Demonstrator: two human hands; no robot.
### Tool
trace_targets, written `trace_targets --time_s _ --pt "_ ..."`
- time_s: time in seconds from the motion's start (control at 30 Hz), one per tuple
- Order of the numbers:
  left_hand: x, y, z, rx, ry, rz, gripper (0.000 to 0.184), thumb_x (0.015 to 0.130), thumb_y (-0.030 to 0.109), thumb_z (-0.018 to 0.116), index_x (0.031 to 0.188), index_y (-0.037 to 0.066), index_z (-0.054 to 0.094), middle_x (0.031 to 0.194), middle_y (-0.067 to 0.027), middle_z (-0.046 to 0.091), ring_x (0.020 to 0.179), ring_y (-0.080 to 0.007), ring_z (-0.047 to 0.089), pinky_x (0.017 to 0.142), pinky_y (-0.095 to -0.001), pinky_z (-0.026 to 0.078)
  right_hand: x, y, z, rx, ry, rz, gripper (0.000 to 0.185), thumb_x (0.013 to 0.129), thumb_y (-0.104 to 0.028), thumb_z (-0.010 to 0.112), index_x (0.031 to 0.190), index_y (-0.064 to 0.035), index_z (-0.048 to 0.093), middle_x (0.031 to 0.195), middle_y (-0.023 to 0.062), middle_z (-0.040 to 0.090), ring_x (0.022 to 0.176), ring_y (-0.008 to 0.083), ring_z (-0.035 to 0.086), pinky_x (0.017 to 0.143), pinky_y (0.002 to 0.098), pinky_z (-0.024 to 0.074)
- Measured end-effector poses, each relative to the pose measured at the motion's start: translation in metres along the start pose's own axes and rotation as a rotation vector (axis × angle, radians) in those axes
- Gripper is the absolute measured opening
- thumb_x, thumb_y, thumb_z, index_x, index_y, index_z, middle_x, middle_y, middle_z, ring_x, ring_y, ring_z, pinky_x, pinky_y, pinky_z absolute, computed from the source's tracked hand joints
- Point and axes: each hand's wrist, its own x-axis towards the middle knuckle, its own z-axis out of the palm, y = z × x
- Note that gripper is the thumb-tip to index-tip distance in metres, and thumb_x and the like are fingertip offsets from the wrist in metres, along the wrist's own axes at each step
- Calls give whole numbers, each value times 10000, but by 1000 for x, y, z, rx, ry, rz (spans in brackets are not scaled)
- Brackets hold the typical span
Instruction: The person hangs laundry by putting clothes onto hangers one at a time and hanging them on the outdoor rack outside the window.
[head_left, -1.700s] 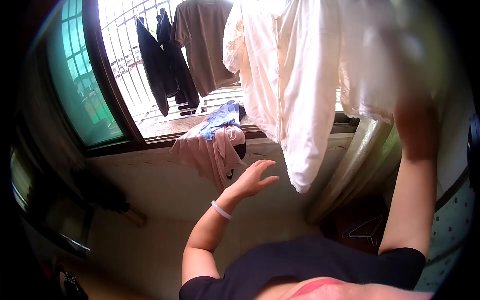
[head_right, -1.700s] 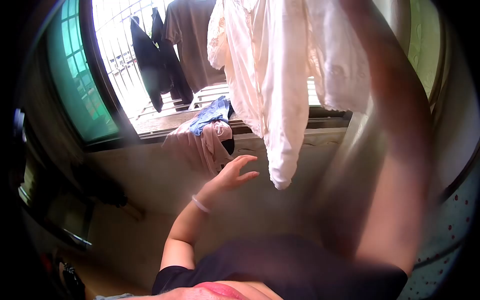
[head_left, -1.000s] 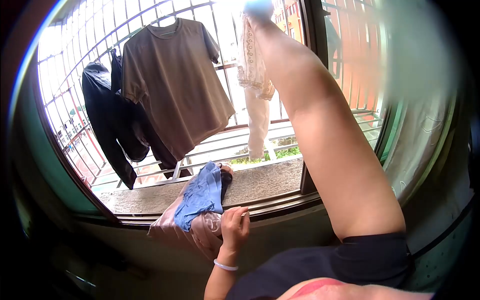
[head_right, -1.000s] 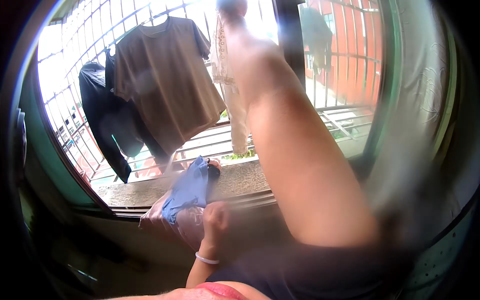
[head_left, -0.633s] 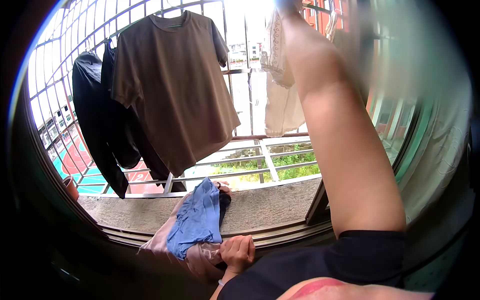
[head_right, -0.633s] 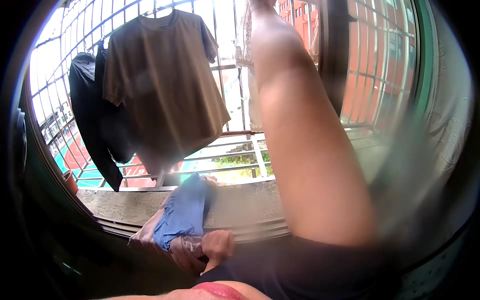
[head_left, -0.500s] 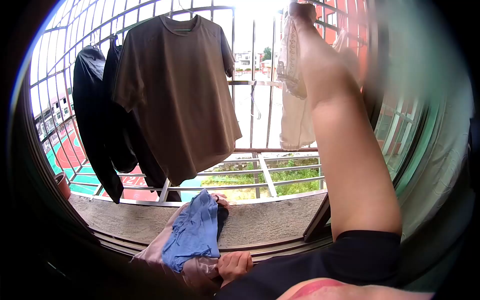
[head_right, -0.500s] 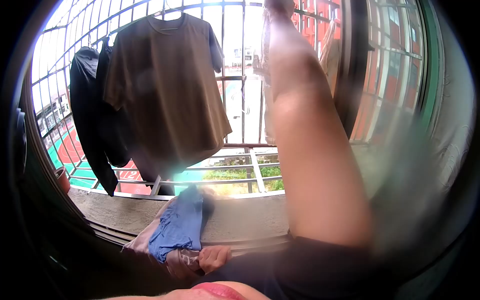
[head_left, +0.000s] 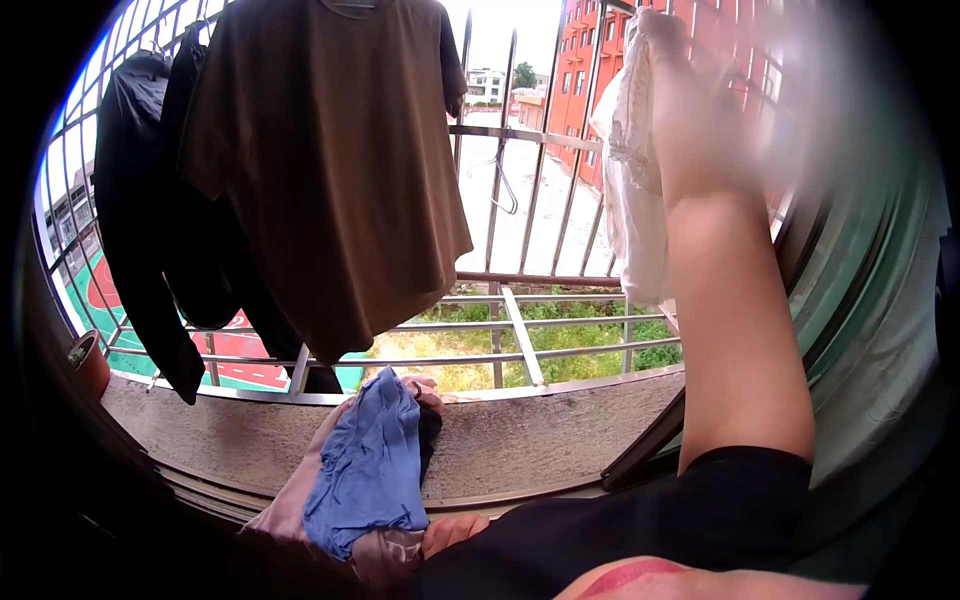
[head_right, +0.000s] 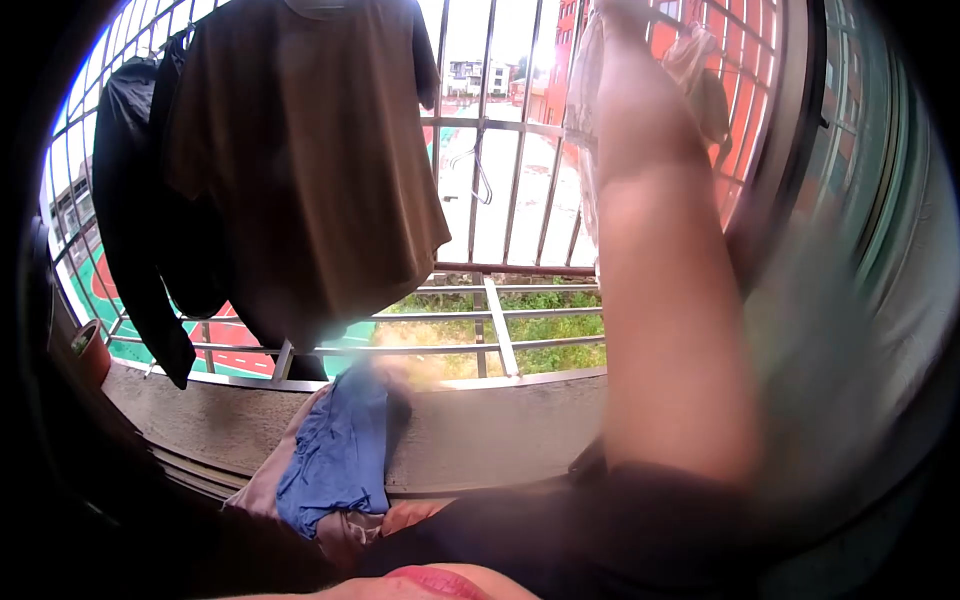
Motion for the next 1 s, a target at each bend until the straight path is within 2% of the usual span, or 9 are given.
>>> trace_targets --time_s 0.17,0.37,0.53,0.63,0.67,0.73,0.83,0.93,1.0 --pt "-3 -5 7 -149 117 -31 146 847 227 540 776 131 625 784 14 620 715 -143 604 741 -302 468 -118 -8 -47 48 45 -234 467 798 -428 610 857 29 688 855 175 681 864 237 654 795 360 485" --pt "-22 8 -11 -341 16 -188 54 803 141 618 801 88 629 835 -8 618 780 -173 603 753 -308 464 -330 -77 -56 324 -337 -413 447 834 -421 597 864 14 692 842 162 681 854 214 654 769 357 491" --pt "-28 7 -35 -643 109 -167 114 732 60 680 810 67 597 852 -40 598 813 -235 590 756 -363 465 -501 -126 -27 183 -1030 -312 432 864 -415 587 869 2 696 831 151 681 845 195 655 748 355 497" --pt "-39 2 -64 -546 152 -172 131 717 31 691 816 56 610 849 -53 608 822 -245 592 756 -369 467 -595 -138 -26 -108 -1527 -405 424 882 -412 581 872 -5 698 825 145 682 840 184 655 735 353 500" --pt "-42 -2 -71 -496 174 -178 131 717 30 692 819 55 613 849 -54 611 823 -243 593 759 -368 467 -615 -143 -33 -167 -1676 -521 493 810 -486 637 846 4 681 814 137 686 693 208 661 584 311 533" --pt "-49 -11 -86 -461 179 -256 153 714 -25 682 848 28 631 867 -83 634 823 -262 588 743 -351 482 -658 -126 -39 -71 -1487 -391 428 770 -430 677 761 -2 688 765 139 683 682 212 668 609 326 538" --pt "-64 -19 -99 -482 201 -405 126 756 -47 650 870 3 627 868 -106 636 807 -264 586 727 -338 479 -684 -118 -28 115 -1455 80 256 763 -222 700 915 -16 704 790 104 667 734 164 605 694 334 503" --pt "-77 -21 -109 -487 190 -445 115 765 -42 647 869 1 626 862 -105 636 802 -255 588 728 -332 478 -665 -145 -48 140 -1303 92 178 791 -160 667 919 -44 711 794 84 669 730 159 601 674 317 498" --pt "-84 -20 -115 -513 179 -481 106 766 -39 645 862 3 629 852 -103 639 795 -251 591 728 -331 479 -661 -146 -44 248 -1407 195 152 815 -115 641 939 -54 705 764 24 646 662 132 558 642 315 486"
